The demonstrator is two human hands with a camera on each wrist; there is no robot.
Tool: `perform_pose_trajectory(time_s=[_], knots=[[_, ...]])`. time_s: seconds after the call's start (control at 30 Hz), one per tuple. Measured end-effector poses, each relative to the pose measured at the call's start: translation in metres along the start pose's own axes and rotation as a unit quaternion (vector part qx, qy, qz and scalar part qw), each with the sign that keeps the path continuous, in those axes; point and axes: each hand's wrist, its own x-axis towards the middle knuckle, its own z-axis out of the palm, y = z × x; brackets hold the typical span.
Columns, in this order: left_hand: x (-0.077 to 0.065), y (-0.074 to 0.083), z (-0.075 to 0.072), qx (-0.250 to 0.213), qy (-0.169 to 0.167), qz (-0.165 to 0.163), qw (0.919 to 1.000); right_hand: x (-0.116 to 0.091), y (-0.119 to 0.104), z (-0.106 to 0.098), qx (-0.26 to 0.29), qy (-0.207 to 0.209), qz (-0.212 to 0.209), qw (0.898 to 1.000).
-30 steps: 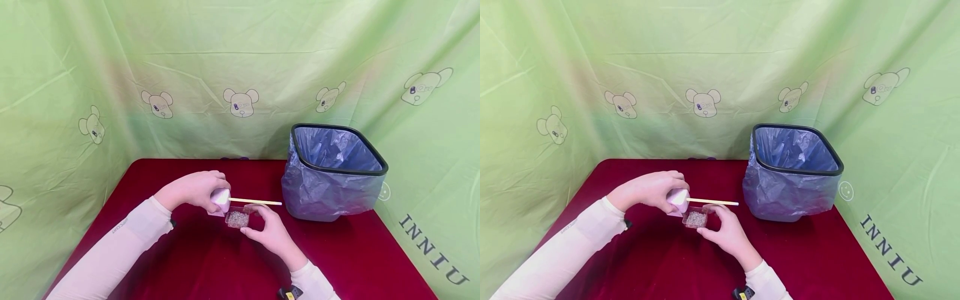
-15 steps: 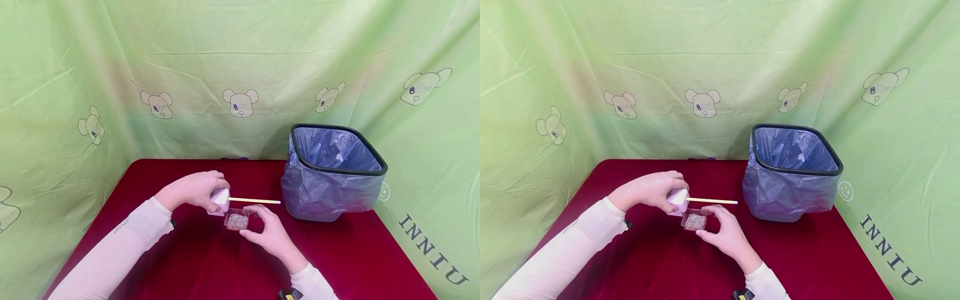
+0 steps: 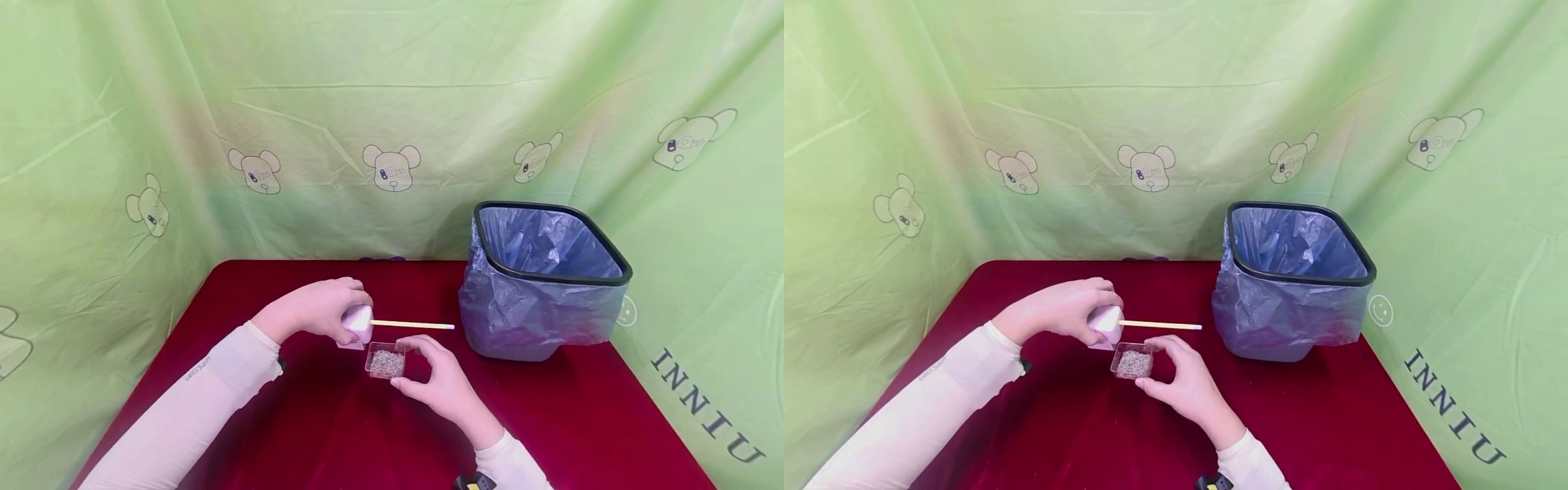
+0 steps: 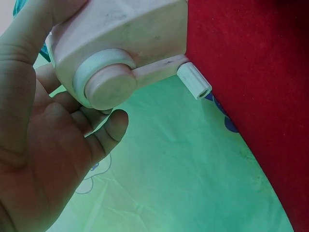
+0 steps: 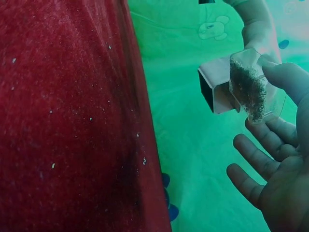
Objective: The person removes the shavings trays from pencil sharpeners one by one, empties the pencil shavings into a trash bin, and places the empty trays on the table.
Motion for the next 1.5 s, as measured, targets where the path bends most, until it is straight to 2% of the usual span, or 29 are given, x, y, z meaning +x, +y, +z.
perform_pose_trajectory(time_s=[0.37,1.5], knots=[[0.002,0.001,0.001,-0.001,-0.002,-0.006,1.0,0.0,-0.003,-0.001,-0.004,0.001,-0.012,1.0],[0.004,-0.003,0.026,0.005,-0.016,-0.028,0.9995,-0.002,-0.013,-0.006,-0.007,0.004,-0.006,1.0]])
